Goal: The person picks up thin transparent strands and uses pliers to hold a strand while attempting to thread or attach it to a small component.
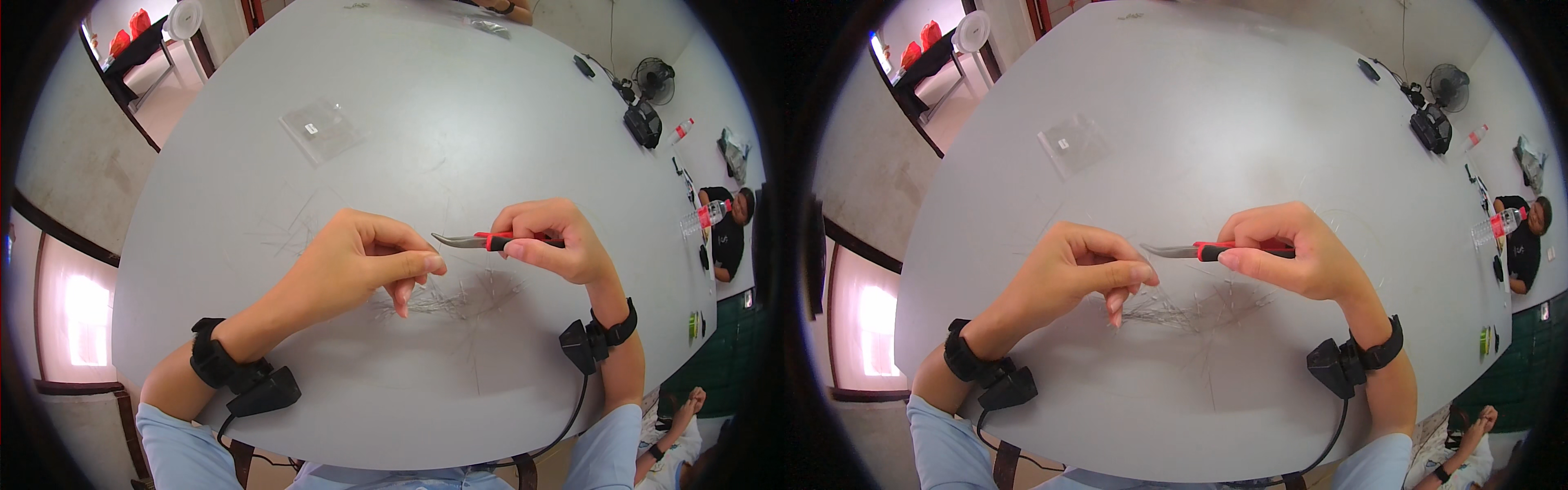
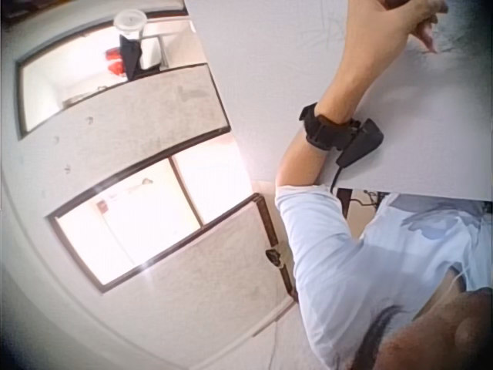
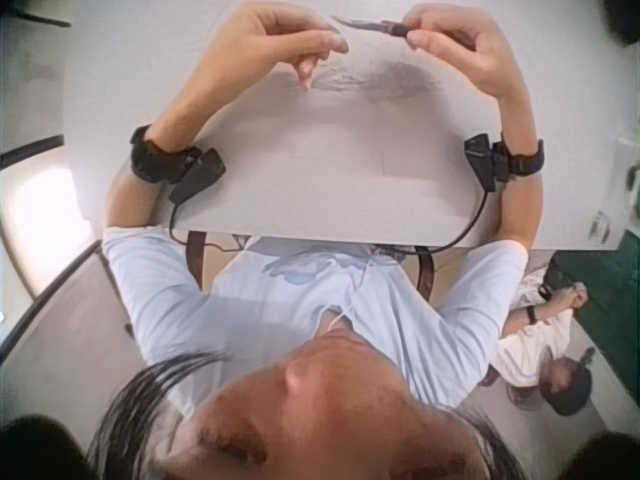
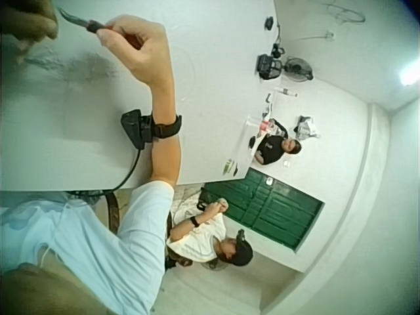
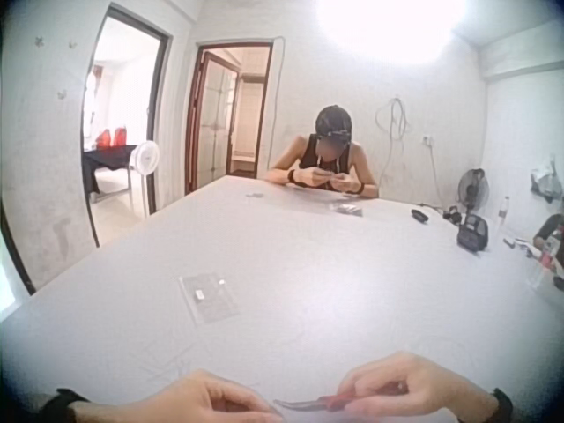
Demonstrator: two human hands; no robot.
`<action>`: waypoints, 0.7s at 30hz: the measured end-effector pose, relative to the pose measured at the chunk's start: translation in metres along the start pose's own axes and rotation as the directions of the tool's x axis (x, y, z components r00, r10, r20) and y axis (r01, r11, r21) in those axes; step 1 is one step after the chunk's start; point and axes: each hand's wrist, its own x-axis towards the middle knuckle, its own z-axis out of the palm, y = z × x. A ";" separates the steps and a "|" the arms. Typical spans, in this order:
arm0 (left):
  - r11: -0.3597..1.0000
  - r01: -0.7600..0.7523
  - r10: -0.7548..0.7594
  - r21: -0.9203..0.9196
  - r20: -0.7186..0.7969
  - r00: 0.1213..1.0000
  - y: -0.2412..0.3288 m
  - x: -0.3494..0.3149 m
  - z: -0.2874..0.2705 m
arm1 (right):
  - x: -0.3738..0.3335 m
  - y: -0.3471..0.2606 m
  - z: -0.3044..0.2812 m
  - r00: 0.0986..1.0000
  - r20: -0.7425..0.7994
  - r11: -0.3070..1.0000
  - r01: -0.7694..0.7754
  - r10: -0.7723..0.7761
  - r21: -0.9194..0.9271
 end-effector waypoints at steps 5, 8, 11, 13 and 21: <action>1.000 0.007 -0.007 -0.011 -0.027 1.000 -0.001 0.000 -0.001 | 0.001 -0.001 0.001 0.999 -0.026 0.999 -0.034 0.035 0.032; 1.000 0.005 -0.005 -0.004 -0.027 1.000 -0.001 0.000 -0.001 | 0.001 0.000 0.001 0.999 -0.040 0.998 -0.032 0.034 0.047; 1.000 0.012 -0.012 0.003 -0.029 1.000 0.000 0.000 0.000 | 0.001 0.002 0.001 0.998 -0.061 0.999 -0.014 0.017 0.050; 1.000 0.007 -0.007 -0.005 -0.040 0.999 0.001 -0.001 0.000 | 0.001 0.003 0.001 0.998 -0.063 0.999 0.000 0.003 0.049; 0.999 0.041 -0.040 0.009 -0.079 0.996 0.002 -0.002 -0.002 | 0.002 0.003 0.006 0.994 -0.106 0.999 0.019 -0.015 0.039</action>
